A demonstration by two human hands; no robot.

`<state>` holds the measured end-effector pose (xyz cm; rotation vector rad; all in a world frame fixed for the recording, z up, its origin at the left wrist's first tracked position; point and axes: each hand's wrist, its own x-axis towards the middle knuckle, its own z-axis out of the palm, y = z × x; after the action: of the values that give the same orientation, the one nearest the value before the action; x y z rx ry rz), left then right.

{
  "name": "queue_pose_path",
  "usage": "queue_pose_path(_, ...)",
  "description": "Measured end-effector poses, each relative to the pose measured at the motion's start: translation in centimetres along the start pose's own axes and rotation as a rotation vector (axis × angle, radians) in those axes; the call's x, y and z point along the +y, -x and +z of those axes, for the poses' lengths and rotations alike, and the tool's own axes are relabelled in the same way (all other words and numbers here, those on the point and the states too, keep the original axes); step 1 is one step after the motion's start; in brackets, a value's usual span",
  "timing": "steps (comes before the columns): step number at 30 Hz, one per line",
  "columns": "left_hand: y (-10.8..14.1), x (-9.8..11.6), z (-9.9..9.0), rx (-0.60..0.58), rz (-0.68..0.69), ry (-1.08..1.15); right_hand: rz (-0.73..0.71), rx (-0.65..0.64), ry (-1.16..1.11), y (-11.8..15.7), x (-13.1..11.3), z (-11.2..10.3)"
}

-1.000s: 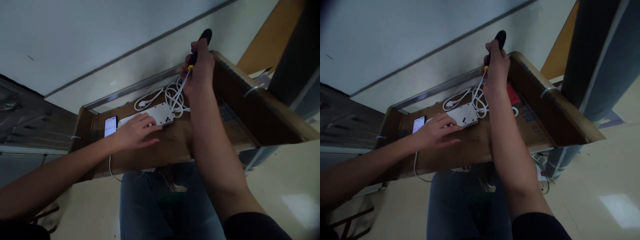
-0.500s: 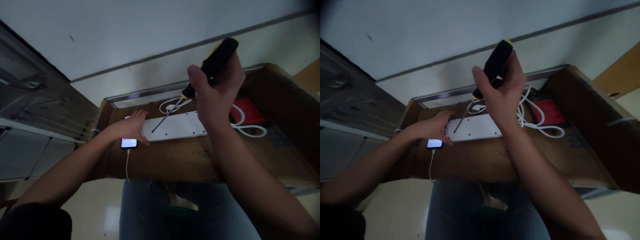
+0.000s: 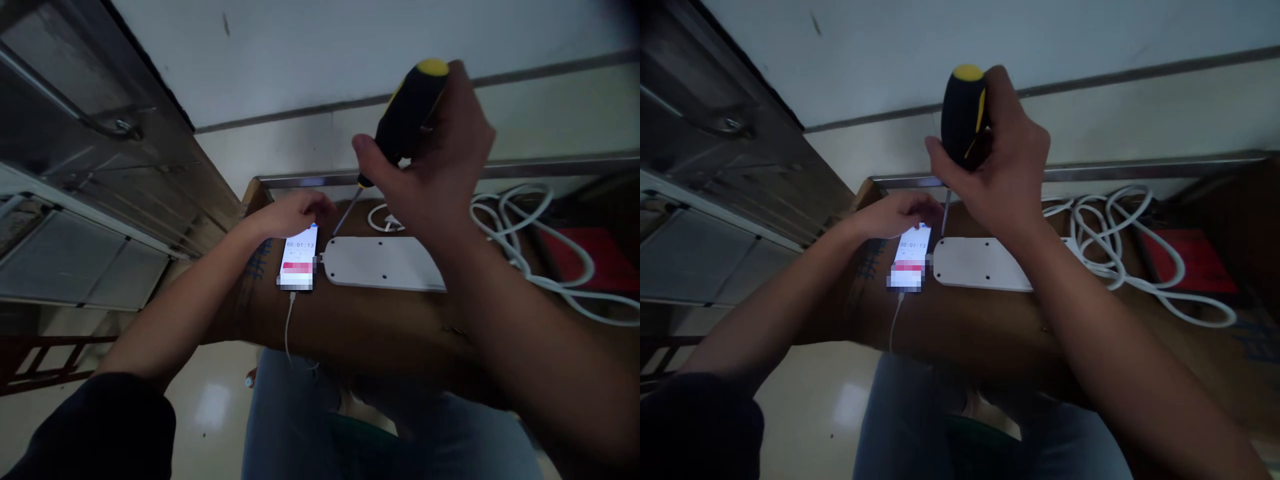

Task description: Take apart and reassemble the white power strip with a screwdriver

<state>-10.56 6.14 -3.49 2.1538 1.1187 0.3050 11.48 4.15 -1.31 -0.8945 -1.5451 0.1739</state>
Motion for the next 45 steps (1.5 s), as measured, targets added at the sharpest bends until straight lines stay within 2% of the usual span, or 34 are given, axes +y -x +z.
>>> queue_pose_path(3, -0.3, 0.2, 0.2, 0.026, -0.035, -0.043, -0.065, 0.023, 0.051, -0.3, -0.8, -0.3)
queue_pose_path(7, -0.6, 1.2, 0.5, -0.046, -0.155, -0.120, -0.067, 0.035, 0.090, -0.3, -1.4, -0.5)
queue_pose_path(12, -0.8, 1.8, 1.1, -0.138, -0.133, -0.120, -0.029, -0.030, 0.073, -0.3, -0.5, 0.2)
queue_pose_path(17, -0.9, 1.7, 1.9, -0.130, -0.173, -0.025, 0.019, -0.259, 0.086, -0.9, -0.8, 0.4)
queue_pose_path(19, -1.0, 1.4, 2.2, -0.109, -0.179, 0.045, -0.024, -0.342, 0.062, -1.1, -1.6, 0.1)
queue_pose_path(22, -1.2, 0.8, 2.7, -0.107, -0.112, 0.124, -0.115, -0.413, 0.051, -1.1, -2.7, -0.5)
queue_pose_path(25, -1.5, 0.7, 3.2, -0.097, -0.064, 0.100, -0.150, -0.466, 0.141, -1.3, -3.3, -1.1)
queue_pose_path(31, -2.9, 1.8, 3.2, -0.094, -0.047, -0.079, -0.208, -0.455, 0.182, -2.1, -2.9, -2.1)
queue_pose_path(35, -3.3, 2.1, 3.1, 0.052, 0.006, 0.069, -0.176, -0.401, 0.278, -2.3, -3.5, -2.5)
queue_pose_path(39, -3.3, 2.0, 2.8, 0.128, 0.027, 0.192, -0.150, -0.424, 0.213, -2.5, -3.8, -2.5)
queue_pose_path(41, -3.1, 1.9, 2.6, 0.114, 0.013, 0.177, -0.170, -0.423, 0.174, -2.6, -3.6, -2.4)
queue_pose_path(45, -2.6, 1.8, 2.4, -0.016, -0.003, 0.066, -0.239, -0.426, 0.118, -2.5, -2.9, -2.6)
